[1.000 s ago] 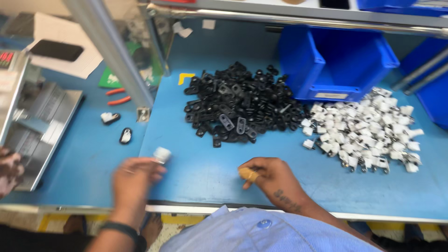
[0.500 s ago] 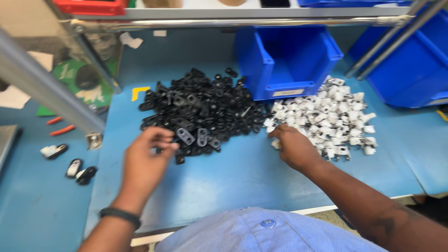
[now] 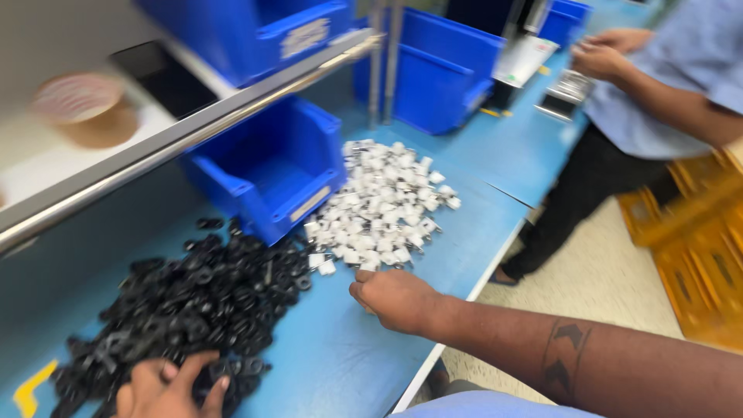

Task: The person repeatedly picks black and white plastic electrical connector halves from piles on a blue workbench, presses them together by hand, and places the assembled units into a blue bin. The process is continuous and repetitive throughout the clip.

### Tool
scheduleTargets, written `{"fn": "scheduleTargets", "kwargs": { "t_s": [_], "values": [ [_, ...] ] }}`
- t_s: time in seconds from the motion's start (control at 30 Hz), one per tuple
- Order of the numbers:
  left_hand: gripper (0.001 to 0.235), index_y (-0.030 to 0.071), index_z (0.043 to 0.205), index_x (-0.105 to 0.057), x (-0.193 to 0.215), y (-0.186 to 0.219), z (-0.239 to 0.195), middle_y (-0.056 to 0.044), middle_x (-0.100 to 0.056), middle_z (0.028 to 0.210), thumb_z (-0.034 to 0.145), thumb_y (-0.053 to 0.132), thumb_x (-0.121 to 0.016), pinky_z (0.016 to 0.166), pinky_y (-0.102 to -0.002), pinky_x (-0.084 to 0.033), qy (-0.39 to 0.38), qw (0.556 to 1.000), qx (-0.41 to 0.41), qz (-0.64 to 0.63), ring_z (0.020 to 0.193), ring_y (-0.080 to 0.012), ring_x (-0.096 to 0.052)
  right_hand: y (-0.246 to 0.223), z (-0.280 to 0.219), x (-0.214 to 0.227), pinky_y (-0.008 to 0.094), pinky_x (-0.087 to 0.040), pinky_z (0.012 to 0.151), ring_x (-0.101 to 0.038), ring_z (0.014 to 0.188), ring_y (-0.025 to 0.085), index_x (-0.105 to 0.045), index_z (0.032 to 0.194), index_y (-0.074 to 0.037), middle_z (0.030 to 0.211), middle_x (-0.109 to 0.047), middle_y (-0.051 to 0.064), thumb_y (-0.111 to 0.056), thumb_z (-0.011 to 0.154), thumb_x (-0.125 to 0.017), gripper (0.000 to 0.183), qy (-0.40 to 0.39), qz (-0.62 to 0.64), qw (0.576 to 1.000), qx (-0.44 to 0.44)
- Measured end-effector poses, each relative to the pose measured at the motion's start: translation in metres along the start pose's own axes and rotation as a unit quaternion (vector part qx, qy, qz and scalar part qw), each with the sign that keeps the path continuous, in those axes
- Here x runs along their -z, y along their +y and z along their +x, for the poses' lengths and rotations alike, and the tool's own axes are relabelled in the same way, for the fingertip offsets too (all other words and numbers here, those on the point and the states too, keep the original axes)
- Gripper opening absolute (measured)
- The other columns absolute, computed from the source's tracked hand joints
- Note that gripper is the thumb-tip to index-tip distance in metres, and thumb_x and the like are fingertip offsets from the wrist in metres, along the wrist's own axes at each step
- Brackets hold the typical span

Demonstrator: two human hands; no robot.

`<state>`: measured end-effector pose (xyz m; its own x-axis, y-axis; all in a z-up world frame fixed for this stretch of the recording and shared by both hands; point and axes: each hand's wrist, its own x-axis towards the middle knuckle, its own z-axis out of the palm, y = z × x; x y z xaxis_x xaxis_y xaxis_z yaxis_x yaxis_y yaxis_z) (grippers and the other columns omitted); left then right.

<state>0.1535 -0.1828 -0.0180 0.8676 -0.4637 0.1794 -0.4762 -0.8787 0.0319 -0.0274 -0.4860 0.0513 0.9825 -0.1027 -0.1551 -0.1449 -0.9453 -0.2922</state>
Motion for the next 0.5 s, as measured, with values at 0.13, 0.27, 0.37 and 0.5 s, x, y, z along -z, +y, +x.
{"fn": "scheduleTargets", "kwargs": {
  "t_s": [0.13,0.27,0.37,0.5],
  "values": [
    [0.044,0.046,0.106,-0.077,-0.034,-0.025,0.031,-0.005,-0.049,0.102,0.064,0.056,-0.086,0.086,-0.032,-0.058,-0.093,0.993,-0.075,0.003,0.09,-0.02,-0.057,-0.008,-0.027,-0.013,0.049,-0.052,0.084,-0.064,0.098,0.041,-0.062,0.116,-0.004,0.118,-0.055,0.019,0.003,0.083,-0.064,0.034,0.052,0.072,0.995,-0.053],
    [0.038,0.04,0.096,-0.078,-0.032,-0.012,0.011,0.0,-0.06,0.112,0.062,0.048,-0.092,0.097,-0.037,-0.056,0.064,0.995,-0.077,0.006,0.1,-0.0198,-0.063,-0.009,-0.019,-0.027,0.046,-0.052,0.089,-0.061,0.106,0.038,-0.063,0.115,-0.003,0.118,-0.055,0.019,0.01,0.076,-0.062,0.042,0.106,0.037,0.991,-0.07],
    [0.032,0.031,0.092,-0.076,-0.004,0.008,0.002,0.002,-0.069,0.103,0.065,0.038,-0.09,0.086,-0.039,-0.056,0.045,0.996,-0.039,-0.072,0.091,-0.0192,-0.069,-0.004,-0.013,-0.03,0.044,-0.052,0.093,-0.061,0.109,0.036,-0.064,0.112,-0.003,0.119,-0.055,0.017,0.011,0.074,-0.062,0.04,0.117,0.008,0.987,-0.111],
    [0.021,0.02,0.097,-0.073,0.014,0.033,-0.026,-0.003,-0.072,0.082,0.078,0.017,-0.081,0.074,-0.03,-0.056,-0.044,0.948,0.071,-0.307,0.074,-0.0167,-0.071,0.002,-0.015,-0.031,0.043,-0.052,0.091,-0.062,0.107,0.034,-0.063,0.111,-0.002,0.119,-0.056,0.015,0.013,0.075,-0.06,0.039,0.14,0.006,0.984,-0.111]
  ]
}}
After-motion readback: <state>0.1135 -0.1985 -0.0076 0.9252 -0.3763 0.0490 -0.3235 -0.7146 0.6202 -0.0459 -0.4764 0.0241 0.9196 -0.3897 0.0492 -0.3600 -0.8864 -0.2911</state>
